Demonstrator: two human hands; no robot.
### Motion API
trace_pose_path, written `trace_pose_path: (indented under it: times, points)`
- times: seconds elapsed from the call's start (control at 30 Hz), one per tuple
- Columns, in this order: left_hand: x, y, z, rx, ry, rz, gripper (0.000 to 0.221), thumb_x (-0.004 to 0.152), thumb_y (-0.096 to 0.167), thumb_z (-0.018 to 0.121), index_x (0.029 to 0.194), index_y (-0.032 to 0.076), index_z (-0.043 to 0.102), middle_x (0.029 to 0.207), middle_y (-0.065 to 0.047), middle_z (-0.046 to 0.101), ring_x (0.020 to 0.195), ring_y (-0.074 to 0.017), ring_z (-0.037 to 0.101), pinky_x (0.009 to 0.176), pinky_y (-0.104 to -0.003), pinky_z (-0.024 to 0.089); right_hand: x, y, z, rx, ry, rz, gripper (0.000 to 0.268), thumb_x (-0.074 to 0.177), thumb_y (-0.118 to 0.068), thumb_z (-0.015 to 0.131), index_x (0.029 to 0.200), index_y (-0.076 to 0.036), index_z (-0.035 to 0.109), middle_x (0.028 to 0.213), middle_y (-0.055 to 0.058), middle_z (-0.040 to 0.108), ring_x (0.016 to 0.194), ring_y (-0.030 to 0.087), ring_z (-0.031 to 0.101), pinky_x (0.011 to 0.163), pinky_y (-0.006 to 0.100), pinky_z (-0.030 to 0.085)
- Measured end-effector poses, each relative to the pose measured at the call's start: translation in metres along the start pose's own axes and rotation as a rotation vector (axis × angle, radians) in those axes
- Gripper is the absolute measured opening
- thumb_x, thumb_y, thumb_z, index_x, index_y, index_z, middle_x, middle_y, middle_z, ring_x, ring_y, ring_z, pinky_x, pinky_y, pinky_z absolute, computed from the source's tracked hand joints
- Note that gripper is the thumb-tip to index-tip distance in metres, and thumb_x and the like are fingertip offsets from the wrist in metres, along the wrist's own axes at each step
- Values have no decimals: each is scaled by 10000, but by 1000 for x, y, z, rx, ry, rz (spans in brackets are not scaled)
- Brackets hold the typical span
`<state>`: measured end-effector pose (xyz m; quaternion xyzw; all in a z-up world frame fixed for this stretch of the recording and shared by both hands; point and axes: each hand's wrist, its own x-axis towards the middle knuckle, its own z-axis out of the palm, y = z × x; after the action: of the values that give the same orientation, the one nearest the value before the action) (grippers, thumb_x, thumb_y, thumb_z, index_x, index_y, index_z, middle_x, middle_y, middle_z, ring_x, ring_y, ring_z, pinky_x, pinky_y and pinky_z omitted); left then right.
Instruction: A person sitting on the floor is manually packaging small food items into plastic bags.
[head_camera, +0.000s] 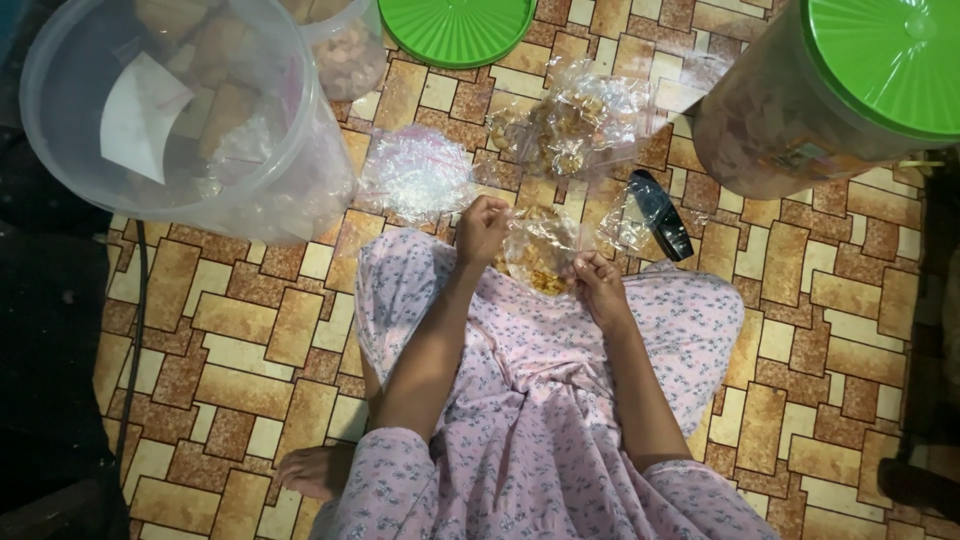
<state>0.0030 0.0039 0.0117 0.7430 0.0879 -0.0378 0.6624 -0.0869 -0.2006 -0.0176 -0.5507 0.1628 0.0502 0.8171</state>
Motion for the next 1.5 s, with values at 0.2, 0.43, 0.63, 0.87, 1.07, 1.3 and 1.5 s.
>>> trace_pose_path:
  times: [0.2,0.43,0.63,0.87,1.07,1.3,1.5]
  points:
    - [4,3,-4,87,114,9,143,810,172,603,948,155,639,702,-49,687,595,-178,668,578,-290,518,-17,-45,17,-10,29,20,67,876,-136,598,911,-128,542,919,56,628,768,160,660,650,259,537]
    - [-3,14,-2,40,97,-80,171,800,162,572,961,170,630,690,-16,684,561,-115,647,576,-237,515,20,-114,47,83,-16,-66,61,875,-109,570,879,-119,510,1009,99,621,834,200,647,673,288,525]
    - [5,-4,-4,108,41,-20,205,765,199,579,964,223,623,694,12,686,627,-139,679,627,-261,530,76,-186,64,259,-90,-155,143,842,-239,650,855,-151,539,1059,109,653,788,223,699,636,300,606]
    - [3,4,-5,121,40,-23,173,802,176,539,955,174,619,752,-19,691,585,-142,650,530,-279,522,154,-153,20,405,189,-42,175,868,-104,590,1005,2,564,1004,150,641,928,268,670,810,339,576]
    - [5,2,-4,58,25,-15,195,765,158,539,938,170,630,695,-39,683,608,-149,670,598,-262,532,133,-124,-3,-387,297,-377,384,853,-157,656,1143,-79,416,1120,168,422,1023,290,466,736,394,482]
    - [8,-7,-1,119,-7,-19,189,761,184,556,937,186,625,684,-14,683,612,-133,674,611,-262,538,-4,-252,109,-1199,127,-1138,85,964,-222,713,924,-149,727,753,-20,637,699,171,607,706,263,492]
    - [11,-18,0,188,-15,52,177,766,174,556,924,186,634,678,-28,681,647,-181,676,643,-320,536,-95,-288,127,-1011,108,-1487,158,981,-18,683,876,99,668,715,210,557,633,387,518,711,454,444]
